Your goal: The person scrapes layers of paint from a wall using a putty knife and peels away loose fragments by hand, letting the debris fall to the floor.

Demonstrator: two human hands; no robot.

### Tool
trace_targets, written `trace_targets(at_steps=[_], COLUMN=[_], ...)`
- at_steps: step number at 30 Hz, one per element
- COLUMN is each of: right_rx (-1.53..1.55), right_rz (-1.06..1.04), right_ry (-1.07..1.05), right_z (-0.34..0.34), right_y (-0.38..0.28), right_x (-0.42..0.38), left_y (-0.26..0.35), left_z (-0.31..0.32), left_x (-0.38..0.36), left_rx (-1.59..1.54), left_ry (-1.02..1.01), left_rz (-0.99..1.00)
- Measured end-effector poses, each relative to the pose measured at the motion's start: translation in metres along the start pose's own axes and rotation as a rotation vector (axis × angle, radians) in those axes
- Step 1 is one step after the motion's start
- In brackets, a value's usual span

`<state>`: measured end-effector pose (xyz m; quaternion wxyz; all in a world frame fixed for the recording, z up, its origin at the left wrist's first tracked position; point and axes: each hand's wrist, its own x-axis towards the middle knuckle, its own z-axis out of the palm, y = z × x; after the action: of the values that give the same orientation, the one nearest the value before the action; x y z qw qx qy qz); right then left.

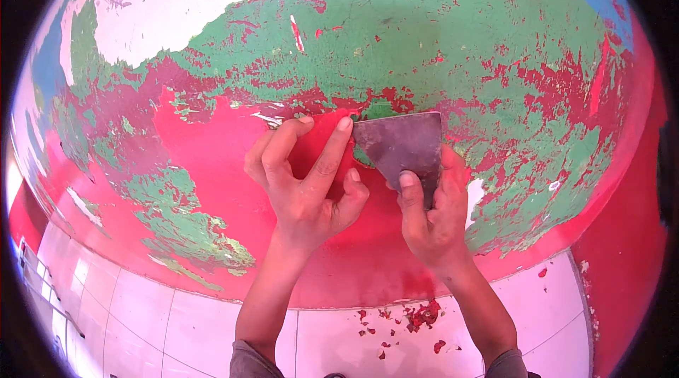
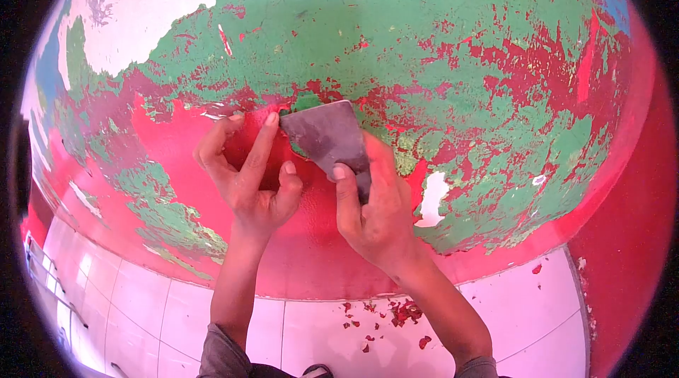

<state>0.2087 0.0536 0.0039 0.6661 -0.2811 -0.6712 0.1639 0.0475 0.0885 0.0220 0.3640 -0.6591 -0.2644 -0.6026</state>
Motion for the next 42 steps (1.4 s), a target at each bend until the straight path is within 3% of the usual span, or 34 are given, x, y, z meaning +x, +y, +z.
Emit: trace_targets(at_steps=[3,10,15,21,27,31,34,37,42], right_rx=[0.017,0.100,0.133,0.073,-0.007,-0.013,0.014,-0.056,-0.043], right_rz=[0.035,0.134,0.058,0.029,0.005,0.024,0.020,-0.112,-0.027], right_ry=[0.041,0.066,0.106,0.099,0.127,0.096,0.084,0.122,0.078], right_z=[-0.004,-0.001,0.003,0.000,-0.004,-0.008,-0.008,-0.007,-0.009], right_y=[-0.001,-0.013,-0.011,-0.007,-0.010,-0.013,-0.016,-0.006,-0.015], right_x=[-0.004,0.002,0.005,0.006,0.011,0.013,0.014,0.016,0.016], left_y=[0.004,0.008,0.005,0.015,0.023,0.045,0.047,0.052,0.053], left_z=[-0.001,0.000,-0.002,-0.009,0.003,0.004,0.015,0.013,0.010], left_x=[0.003,0.010,0.016,0.044,0.008,-0.013,-0.016,-0.012,-0.006], left_rx=[-0.164,0.023,-0.061,-0.079,-0.027,0.048,0.048,0.028,-0.009], left_ry=[0.041,-0.007,0.030,-0.064,-0.023,-0.250,-0.198,-0.222,-0.254], left_rz=[-0.116,-0.070,-0.079,-0.140,-0.038,-0.087,-0.191,-0.217,-0.230])
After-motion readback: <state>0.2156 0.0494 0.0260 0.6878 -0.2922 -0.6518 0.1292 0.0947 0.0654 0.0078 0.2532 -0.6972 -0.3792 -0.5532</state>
